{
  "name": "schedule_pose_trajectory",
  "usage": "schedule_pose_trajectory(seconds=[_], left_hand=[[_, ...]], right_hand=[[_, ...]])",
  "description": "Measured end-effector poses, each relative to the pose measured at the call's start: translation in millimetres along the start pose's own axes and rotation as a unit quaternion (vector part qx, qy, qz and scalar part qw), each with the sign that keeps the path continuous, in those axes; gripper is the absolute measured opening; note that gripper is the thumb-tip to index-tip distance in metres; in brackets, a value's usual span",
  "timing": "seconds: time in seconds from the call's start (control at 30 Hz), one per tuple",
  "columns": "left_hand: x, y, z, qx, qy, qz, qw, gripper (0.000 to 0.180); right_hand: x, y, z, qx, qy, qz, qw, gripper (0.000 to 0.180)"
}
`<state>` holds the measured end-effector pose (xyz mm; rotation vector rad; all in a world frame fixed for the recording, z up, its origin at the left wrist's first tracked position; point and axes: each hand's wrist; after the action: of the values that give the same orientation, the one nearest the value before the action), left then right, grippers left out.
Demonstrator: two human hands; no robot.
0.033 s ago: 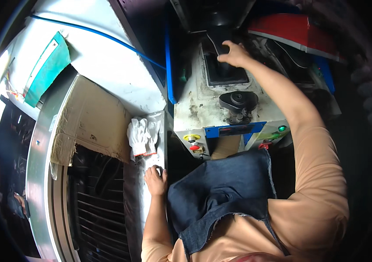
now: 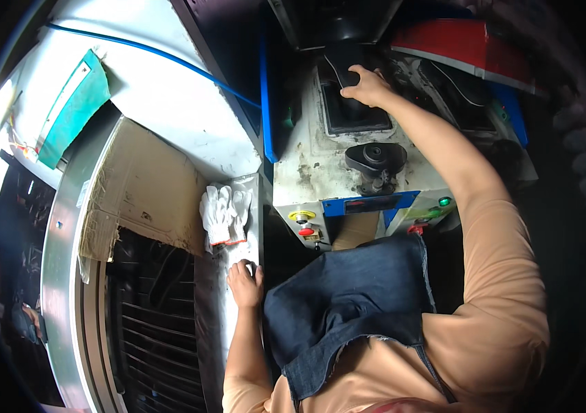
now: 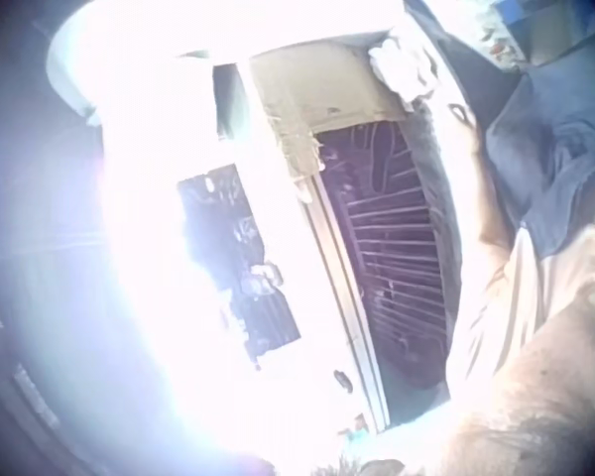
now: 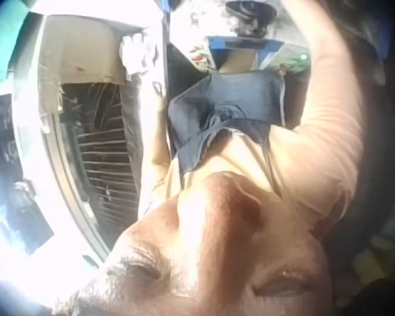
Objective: The person repeatedly picks up black shoes from a metal rack and places them into a machine. They handle the shoes one by one, moving them from the rack to the machine's input area and then back to the rack in a repetitive cycle.
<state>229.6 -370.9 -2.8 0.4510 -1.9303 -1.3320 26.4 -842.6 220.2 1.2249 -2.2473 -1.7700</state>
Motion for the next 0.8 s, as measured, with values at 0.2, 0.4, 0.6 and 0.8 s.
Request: schedule_pose_trajectory(seconds=[0.2, 0.4, 0.6, 0.8], left_hand=[[4.4, -2.5, 0.2, -0.004, 0.002, -0.005, 1.000, 0.033], [-3.0, -7.2, 0.8, 0.039, -0.042, -0.015, 0.998, 0.033], [1.0, -7.9, -0.7, 0.024, -0.025, -0.008, 0.999, 0.033], [-5.6, -16.4, -8.3, 0.036, -0.046, -0.021, 0.998, 0.037]], right_hand=[[-11.8, 22.0, 3.2, -0.073, -0.044, -0.053, 0.995, 0.083], [-13.0, 2.3, -5.1, -0.041, -0.019, -0.012, 0.999, 0.087], [-31.5, 9.1, 9.1, -0.089, -0.077, 0.005, 0.993, 0.095], [-24.9, 40.8, 89.6, 0.048, 0.169, -0.107, 0.979, 0.075]])
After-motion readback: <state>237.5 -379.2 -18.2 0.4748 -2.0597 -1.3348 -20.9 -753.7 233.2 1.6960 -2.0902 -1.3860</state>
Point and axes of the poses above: each hand's wrist, its own z-axis away from the middle knuckle, its own y-axis out of the back of the hand, x = y × z, and after that the axes turned 9 degrees about y, right-handed
